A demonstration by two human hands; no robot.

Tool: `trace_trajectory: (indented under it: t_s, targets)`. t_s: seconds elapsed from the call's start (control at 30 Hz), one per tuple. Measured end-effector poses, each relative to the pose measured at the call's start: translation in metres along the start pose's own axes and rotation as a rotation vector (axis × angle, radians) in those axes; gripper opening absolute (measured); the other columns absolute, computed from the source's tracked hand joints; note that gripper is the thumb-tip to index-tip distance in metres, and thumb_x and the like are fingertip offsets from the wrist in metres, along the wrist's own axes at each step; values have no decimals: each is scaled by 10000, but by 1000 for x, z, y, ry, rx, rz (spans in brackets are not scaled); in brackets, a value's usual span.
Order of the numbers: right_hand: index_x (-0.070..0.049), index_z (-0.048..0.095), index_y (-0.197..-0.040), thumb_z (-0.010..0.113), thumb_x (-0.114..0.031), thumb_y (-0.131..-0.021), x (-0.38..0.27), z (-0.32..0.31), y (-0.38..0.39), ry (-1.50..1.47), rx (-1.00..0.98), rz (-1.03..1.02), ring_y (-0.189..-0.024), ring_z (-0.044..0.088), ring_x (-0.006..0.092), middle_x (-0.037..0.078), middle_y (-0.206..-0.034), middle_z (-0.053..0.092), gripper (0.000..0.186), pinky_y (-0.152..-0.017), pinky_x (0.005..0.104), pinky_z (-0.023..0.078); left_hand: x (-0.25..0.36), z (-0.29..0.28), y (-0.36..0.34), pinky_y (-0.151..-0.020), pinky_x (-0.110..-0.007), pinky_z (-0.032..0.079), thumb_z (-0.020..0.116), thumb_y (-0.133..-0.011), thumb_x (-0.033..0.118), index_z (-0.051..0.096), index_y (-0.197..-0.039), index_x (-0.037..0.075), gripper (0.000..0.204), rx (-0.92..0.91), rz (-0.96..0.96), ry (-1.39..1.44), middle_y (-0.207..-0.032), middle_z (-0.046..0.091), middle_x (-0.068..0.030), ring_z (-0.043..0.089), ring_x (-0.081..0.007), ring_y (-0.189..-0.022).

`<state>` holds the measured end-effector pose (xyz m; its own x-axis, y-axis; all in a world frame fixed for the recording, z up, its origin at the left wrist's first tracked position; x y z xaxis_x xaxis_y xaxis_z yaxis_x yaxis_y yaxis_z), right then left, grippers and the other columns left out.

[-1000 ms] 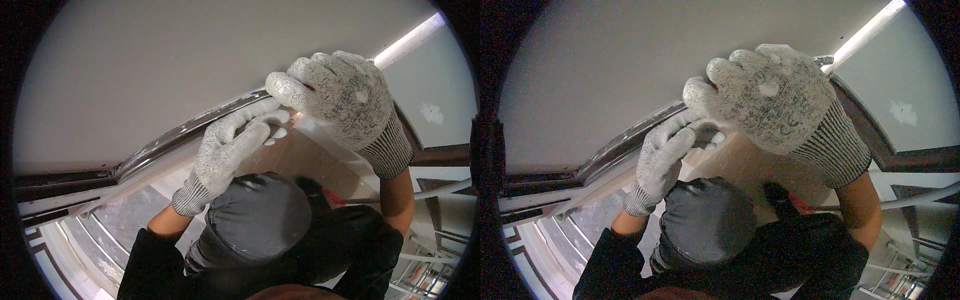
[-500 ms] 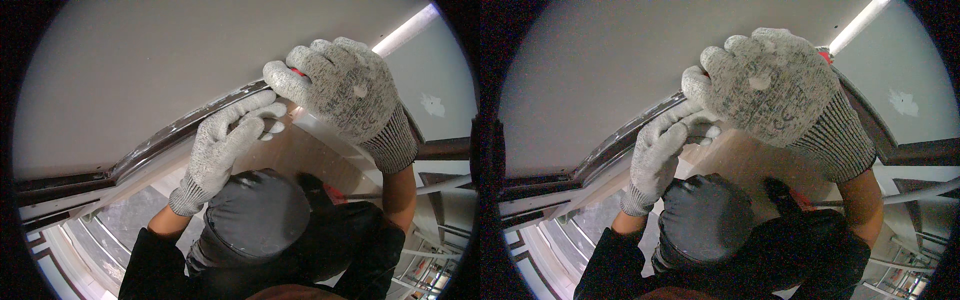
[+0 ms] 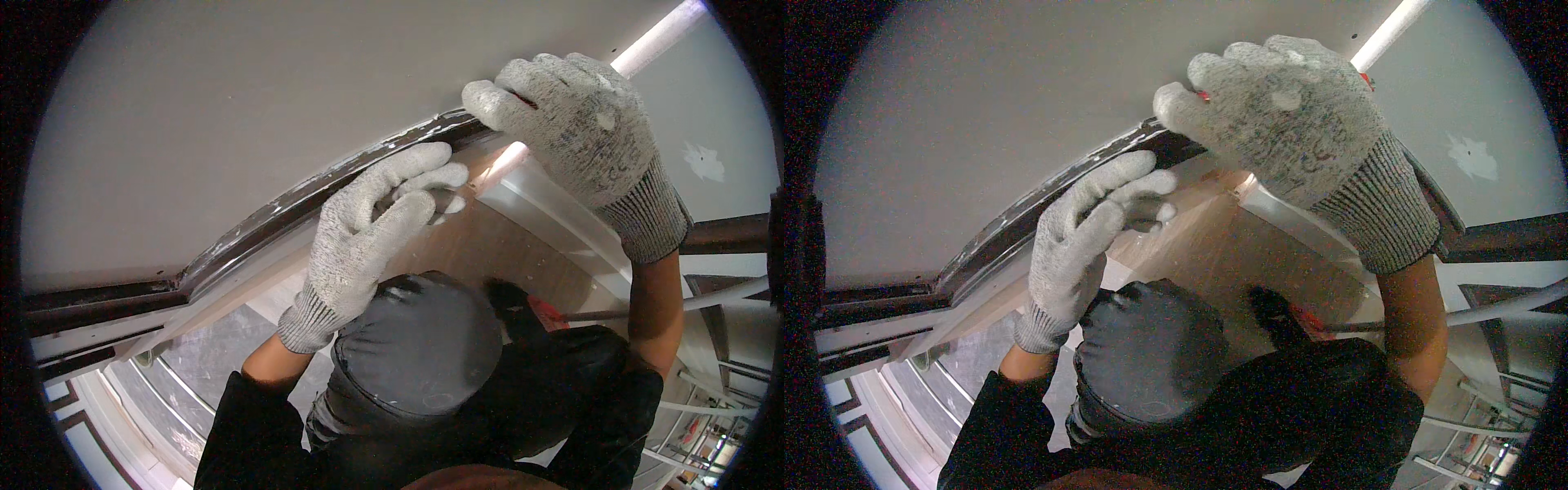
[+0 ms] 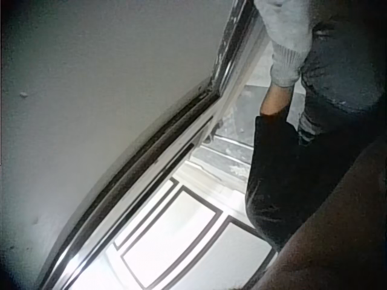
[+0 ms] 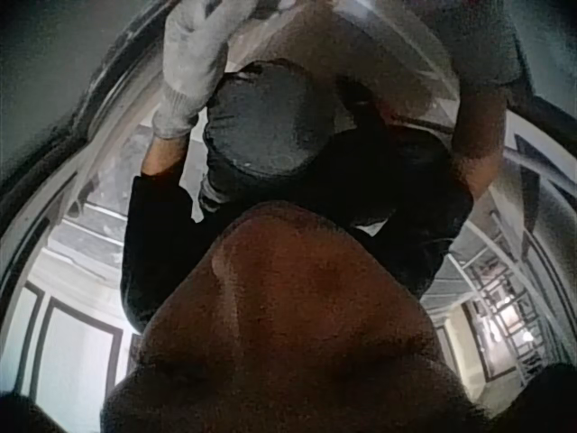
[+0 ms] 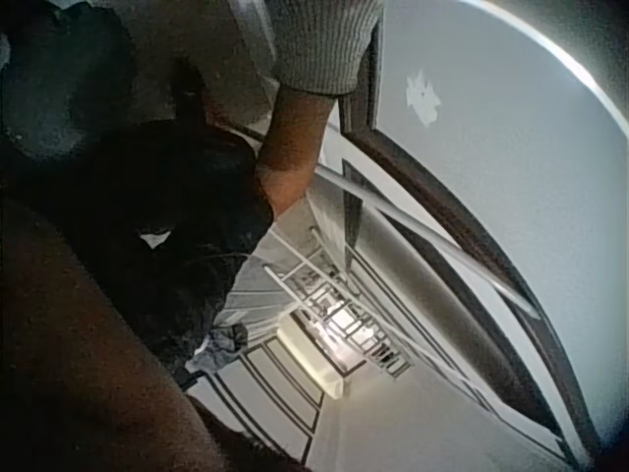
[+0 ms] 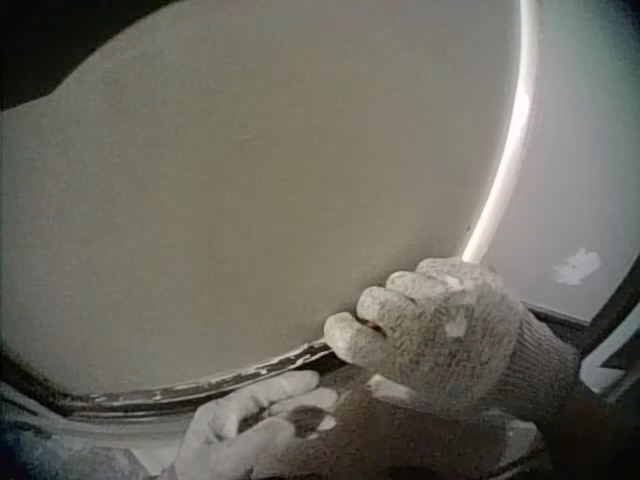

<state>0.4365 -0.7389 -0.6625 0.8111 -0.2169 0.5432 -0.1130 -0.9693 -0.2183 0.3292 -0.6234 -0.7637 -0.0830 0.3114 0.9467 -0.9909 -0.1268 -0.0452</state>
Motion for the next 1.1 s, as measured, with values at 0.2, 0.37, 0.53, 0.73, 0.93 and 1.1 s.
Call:
trace_trajectory:
  t_s: [0.2,0.37,0.53,0.73,0.93,1.1]
  targets:
    - [-228,671,-1248,674,-210,-870,-5,-6,-3,-68,87,-34,-1024,670,231,24,-1098,664,379,-911,402,554,-5,1,-2,-1020,-400,503,562,-1038,326,434,-1467,-97,616,5,8,22,-1359,621,-204,646,-259,-1154]
    - [-227,668,-1252,705,-240,-847,-17,-6,-12,-68,60,-62,-994,666,221,12,-1059,656,407,-884,397,555,-6,1,-5,-1052,-372,501,556,-1052,199,441,-1477,-94,529,6,-9,99,-1327,636,-194,650,-252,-1182]
    - [-217,678,-1224,763,-364,-778,-23,-8,-15,-119,74,-85,-967,662,207,12,-1012,643,477,-845,389,556,-4,3,-8,-1012,-387,507,560,-1037,318,437,-1455,-118,616,-1,5,16,-1329,630,-210,659,-268,-1149]
    - [-188,663,-1243,771,-379,-763,-21,-6,-13,-166,86,-68,-984,655,215,24,-1018,631,527,-843,400,551,-4,2,-10,-1030,-367,513,598,-1035,323,478,-1460,-85,601,9,18,28,-1318,645,-187,660,-243,-1157]
    - [-191,669,-1263,707,-255,-844,-17,-7,-8,-43,59,-77,-1011,649,235,44,-1072,637,425,-882,413,542,-5,1,-11,-1040,-374,513,597,-1038,283,465,-1470,-89,585,-23,13,35,-1333,641,-202,659,-258,-1176]
    - [-212,659,-1302,671,-207,-875,-10,-8,-1,-28,-47,-8,-1101,642,257,52,-1173,642,428,-985,446,522,-7,2,-12,-1047,-377,513,590,-1041,229,432,-1479,-114,578,-34,25,82,-1345,634,-210,663,-270,-1175]
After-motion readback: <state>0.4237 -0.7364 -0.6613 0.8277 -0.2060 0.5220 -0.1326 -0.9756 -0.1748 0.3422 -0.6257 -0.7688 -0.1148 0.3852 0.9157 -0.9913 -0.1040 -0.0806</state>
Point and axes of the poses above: each hand's wrist, its own y-axis away from the middle knuckle, its own z-axis out of the palm, x = y × z, the point moved 7 cm from there along -y, towards the middle knuckle
